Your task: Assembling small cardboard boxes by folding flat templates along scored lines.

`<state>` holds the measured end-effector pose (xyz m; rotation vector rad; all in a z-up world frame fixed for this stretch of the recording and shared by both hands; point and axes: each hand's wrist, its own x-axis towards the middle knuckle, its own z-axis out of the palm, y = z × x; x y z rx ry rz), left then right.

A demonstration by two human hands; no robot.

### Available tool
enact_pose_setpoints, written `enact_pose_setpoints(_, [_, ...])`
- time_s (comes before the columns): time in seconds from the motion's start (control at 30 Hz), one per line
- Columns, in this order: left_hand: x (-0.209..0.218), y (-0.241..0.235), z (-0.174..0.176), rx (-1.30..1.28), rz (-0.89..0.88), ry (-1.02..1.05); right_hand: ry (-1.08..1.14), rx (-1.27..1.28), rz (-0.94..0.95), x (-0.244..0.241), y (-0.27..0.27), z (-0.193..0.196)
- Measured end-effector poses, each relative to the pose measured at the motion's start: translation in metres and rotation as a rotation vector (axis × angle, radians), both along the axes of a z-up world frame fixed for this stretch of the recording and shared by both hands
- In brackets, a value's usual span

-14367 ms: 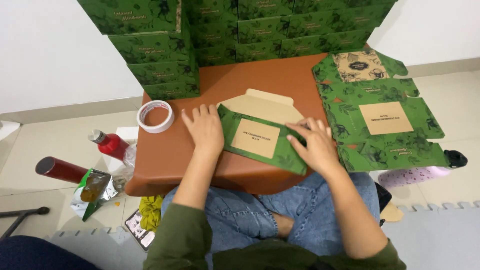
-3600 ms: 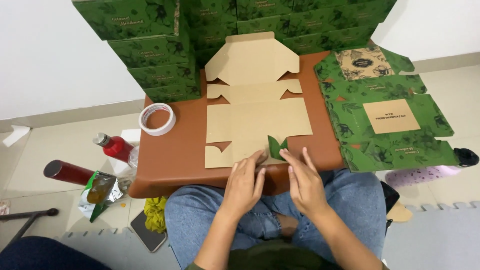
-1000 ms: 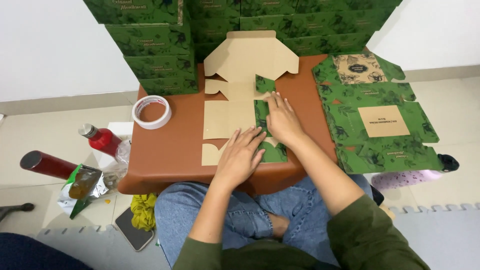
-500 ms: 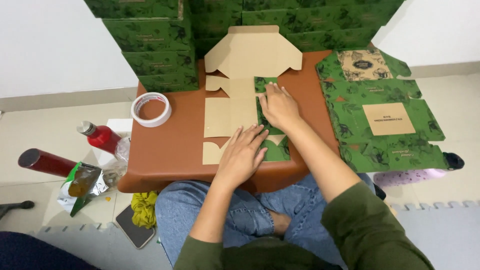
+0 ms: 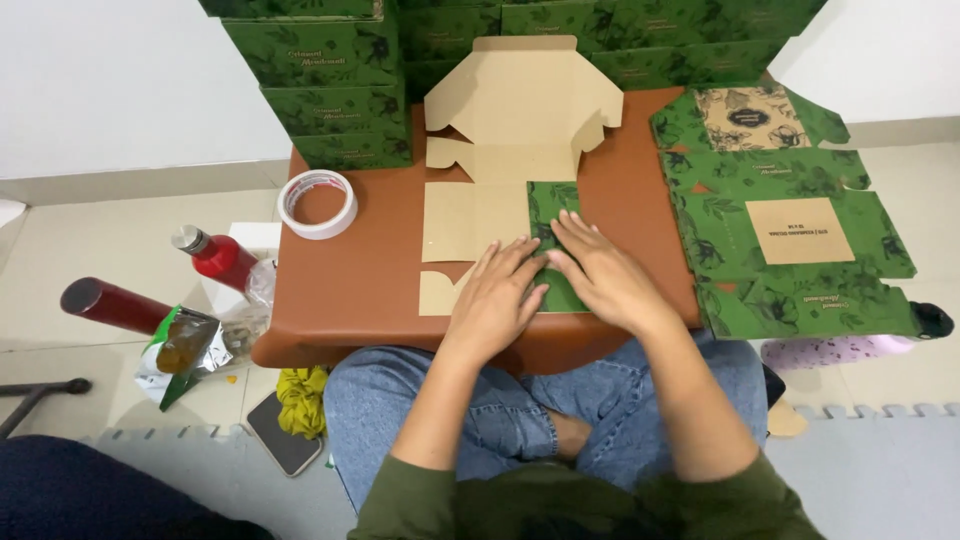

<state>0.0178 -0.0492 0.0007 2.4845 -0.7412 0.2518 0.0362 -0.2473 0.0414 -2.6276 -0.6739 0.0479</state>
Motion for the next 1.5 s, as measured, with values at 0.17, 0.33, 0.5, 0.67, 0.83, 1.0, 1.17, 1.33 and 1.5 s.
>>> enact_pose_setpoints(0.17, [-0.034,0.005,-0.017,-0.053,0.529,-0.272,-0.163,0.034,-0.076,-0.044,-0.019,-0.030])
enact_pose_setpoints(0.33, [-0.069,0.024,-0.032,-0.018,0.818,-0.242,-0.295,0.058,-0.132,-0.046,-0.024,-0.048])
enact_pose_setpoints(0.5, [-0.077,0.012,-0.019,-0.406,0.420,-0.253,-0.304,0.045,-0.143,-0.044,-0.026,-0.051])
enact_pose_setpoints(0.67, [-0.076,-0.007,-0.023,-0.088,0.225,-0.269,-0.299,0.059,-0.143,-0.046,-0.027,-0.050])
enact_pose_setpoints(0.83, [-0.062,-0.001,-0.023,0.103,0.228,-0.183,-0.321,0.015,-0.112,-0.047,-0.024,-0.047])
enact_pose_setpoints(1.0, [-0.035,0.014,-0.004,0.075,0.229,-0.099,-0.379,-0.069,-0.140,-0.049,-0.025,-0.055])
enact_pose_setpoints(1.17, [-0.052,0.001,-0.011,0.025,0.188,-0.154,-0.388,-0.084,-0.168,-0.057,-0.042,-0.053])
enact_pose_setpoints(1.33, [-0.074,-0.013,-0.026,-0.173,0.232,-0.261,-0.303,-0.047,-0.132,-0.073,-0.052,-0.042])
enact_pose_setpoints(1.5, [-0.075,-0.019,-0.051,-0.116,0.582,-0.425,-0.335,-0.085,-0.146,-0.076,-0.046,-0.038])
